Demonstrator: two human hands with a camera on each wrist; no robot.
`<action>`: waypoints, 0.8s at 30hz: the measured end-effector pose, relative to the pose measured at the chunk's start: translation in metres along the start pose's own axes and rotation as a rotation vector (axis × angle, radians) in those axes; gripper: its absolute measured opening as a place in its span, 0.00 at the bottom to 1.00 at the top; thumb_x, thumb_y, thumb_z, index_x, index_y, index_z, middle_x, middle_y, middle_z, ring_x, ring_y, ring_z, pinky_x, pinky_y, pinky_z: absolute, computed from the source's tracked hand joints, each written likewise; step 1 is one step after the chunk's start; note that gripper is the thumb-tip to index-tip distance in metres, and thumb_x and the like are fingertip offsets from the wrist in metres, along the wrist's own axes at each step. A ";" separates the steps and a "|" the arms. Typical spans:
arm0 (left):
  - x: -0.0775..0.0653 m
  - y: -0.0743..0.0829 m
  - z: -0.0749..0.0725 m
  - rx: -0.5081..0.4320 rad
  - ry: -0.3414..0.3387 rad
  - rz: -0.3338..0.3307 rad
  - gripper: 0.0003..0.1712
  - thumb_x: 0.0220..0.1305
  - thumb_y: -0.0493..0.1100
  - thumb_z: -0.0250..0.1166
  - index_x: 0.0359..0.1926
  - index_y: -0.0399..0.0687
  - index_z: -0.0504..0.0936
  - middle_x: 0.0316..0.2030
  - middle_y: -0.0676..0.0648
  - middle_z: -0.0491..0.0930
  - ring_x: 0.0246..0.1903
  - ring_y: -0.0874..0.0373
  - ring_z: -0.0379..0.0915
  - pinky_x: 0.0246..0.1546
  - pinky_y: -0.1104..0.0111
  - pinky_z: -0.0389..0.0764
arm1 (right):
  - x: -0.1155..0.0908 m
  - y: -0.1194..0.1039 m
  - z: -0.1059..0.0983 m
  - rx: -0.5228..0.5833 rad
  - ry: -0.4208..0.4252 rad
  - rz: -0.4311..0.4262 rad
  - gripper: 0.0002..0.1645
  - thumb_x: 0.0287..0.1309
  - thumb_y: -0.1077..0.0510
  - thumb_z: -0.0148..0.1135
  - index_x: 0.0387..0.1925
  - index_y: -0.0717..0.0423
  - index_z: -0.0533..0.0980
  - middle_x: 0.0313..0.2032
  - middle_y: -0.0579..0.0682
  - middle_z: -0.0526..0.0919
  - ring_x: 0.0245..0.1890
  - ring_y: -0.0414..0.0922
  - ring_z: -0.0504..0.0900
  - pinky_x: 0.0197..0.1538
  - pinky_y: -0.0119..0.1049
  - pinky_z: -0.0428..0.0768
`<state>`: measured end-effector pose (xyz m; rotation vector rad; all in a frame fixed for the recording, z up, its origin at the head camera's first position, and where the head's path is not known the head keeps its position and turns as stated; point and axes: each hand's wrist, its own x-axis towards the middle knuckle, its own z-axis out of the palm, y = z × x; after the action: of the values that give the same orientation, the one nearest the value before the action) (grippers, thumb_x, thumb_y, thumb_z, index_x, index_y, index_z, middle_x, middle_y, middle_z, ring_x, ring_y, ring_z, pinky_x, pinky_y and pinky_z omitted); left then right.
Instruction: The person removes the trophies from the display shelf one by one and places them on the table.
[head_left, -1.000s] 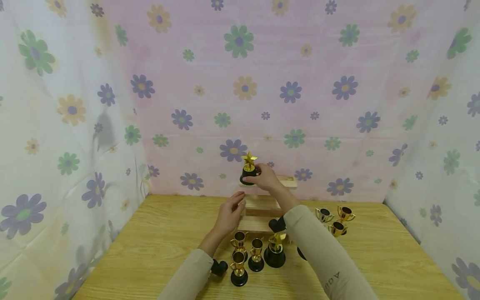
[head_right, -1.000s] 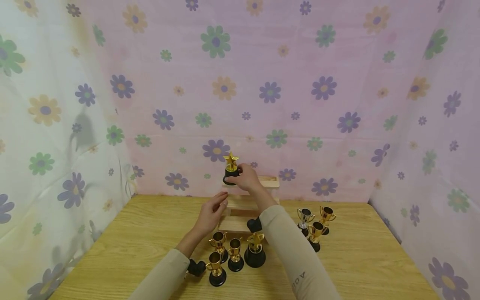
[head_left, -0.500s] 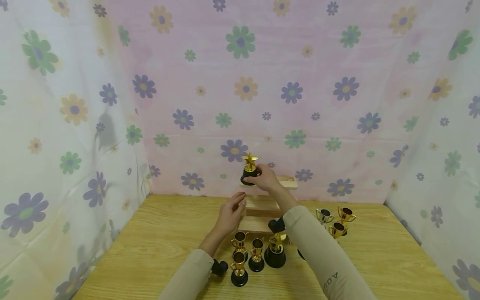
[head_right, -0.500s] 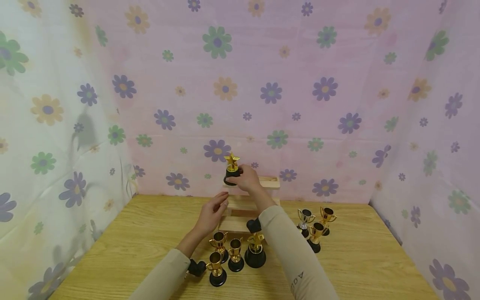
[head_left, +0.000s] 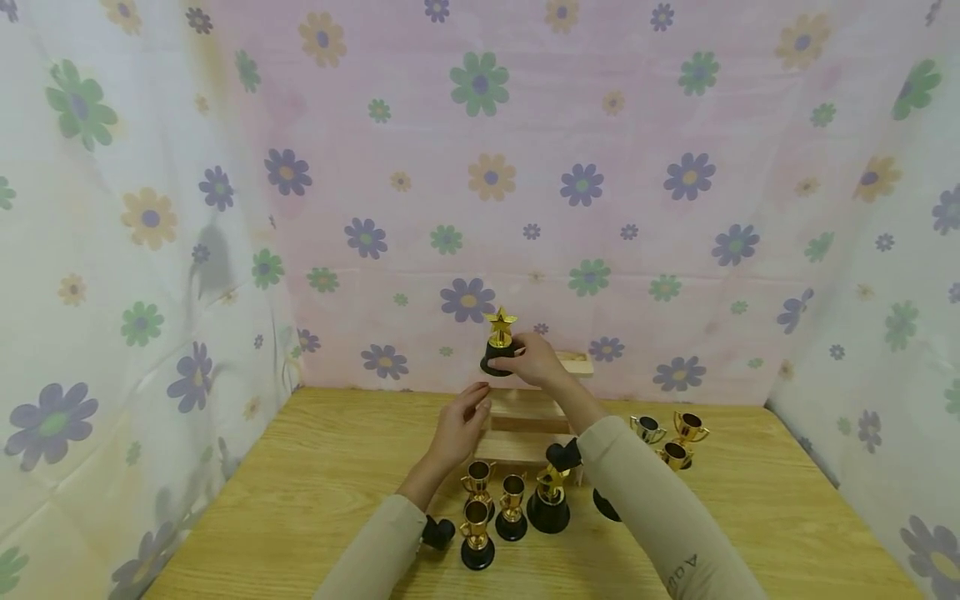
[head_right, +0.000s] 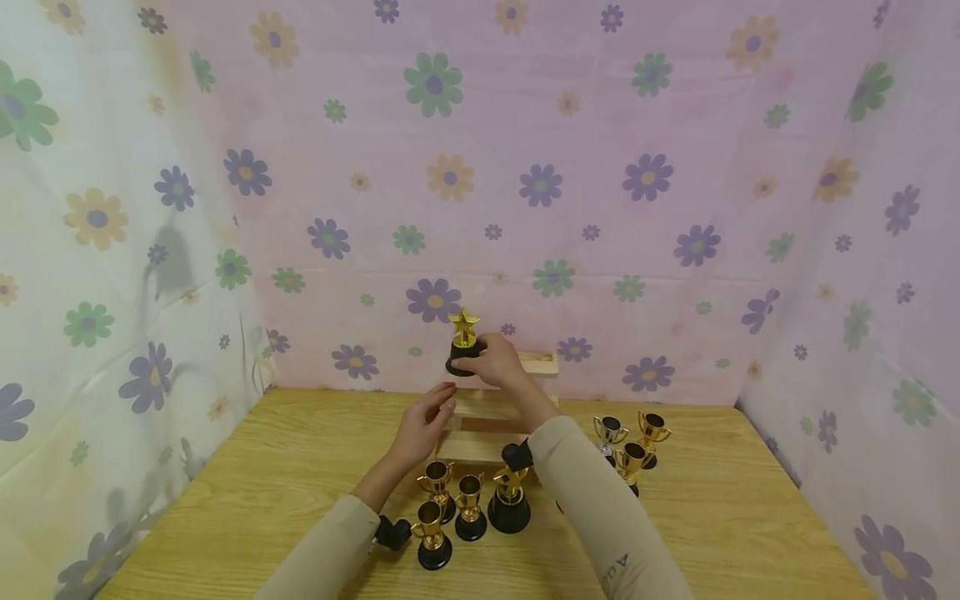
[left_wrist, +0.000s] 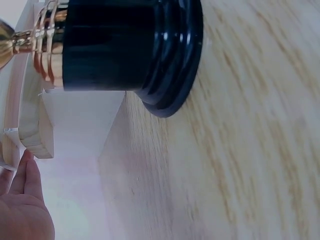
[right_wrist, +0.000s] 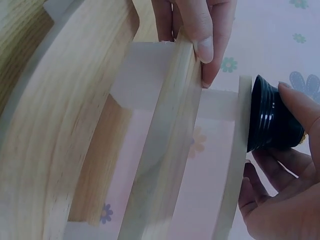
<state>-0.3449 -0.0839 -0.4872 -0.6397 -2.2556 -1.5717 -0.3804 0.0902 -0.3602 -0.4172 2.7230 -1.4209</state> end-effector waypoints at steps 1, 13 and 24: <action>0.000 0.000 0.000 0.002 -0.001 0.003 0.24 0.80 0.40 0.55 0.67 0.27 0.73 0.70 0.30 0.67 0.70 0.36 0.63 0.64 0.44 0.72 | -0.002 0.000 -0.001 -0.004 -0.006 -0.007 0.28 0.64 0.53 0.71 0.60 0.64 0.78 0.57 0.60 0.81 0.57 0.59 0.79 0.58 0.54 0.81; -0.002 -0.003 0.000 0.054 -0.002 0.017 0.24 0.80 0.39 0.54 0.66 0.25 0.73 0.69 0.30 0.69 0.69 0.35 0.66 0.64 0.44 0.74 | -0.018 0.012 -0.009 -0.019 -0.033 -0.053 0.23 0.62 0.52 0.73 0.54 0.62 0.82 0.49 0.55 0.84 0.46 0.51 0.80 0.45 0.44 0.82; 0.001 -0.002 -0.001 0.046 -0.014 -0.012 0.24 0.80 0.40 0.55 0.68 0.28 0.73 0.71 0.35 0.69 0.71 0.39 0.64 0.66 0.48 0.73 | -0.035 0.014 -0.022 -0.120 -0.002 -0.066 0.22 0.60 0.49 0.74 0.49 0.59 0.83 0.43 0.54 0.84 0.37 0.48 0.80 0.36 0.39 0.80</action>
<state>-0.3468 -0.0852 -0.4881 -0.6279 -2.3027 -1.5207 -0.3535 0.1246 -0.3619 -0.5190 2.8280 -1.2741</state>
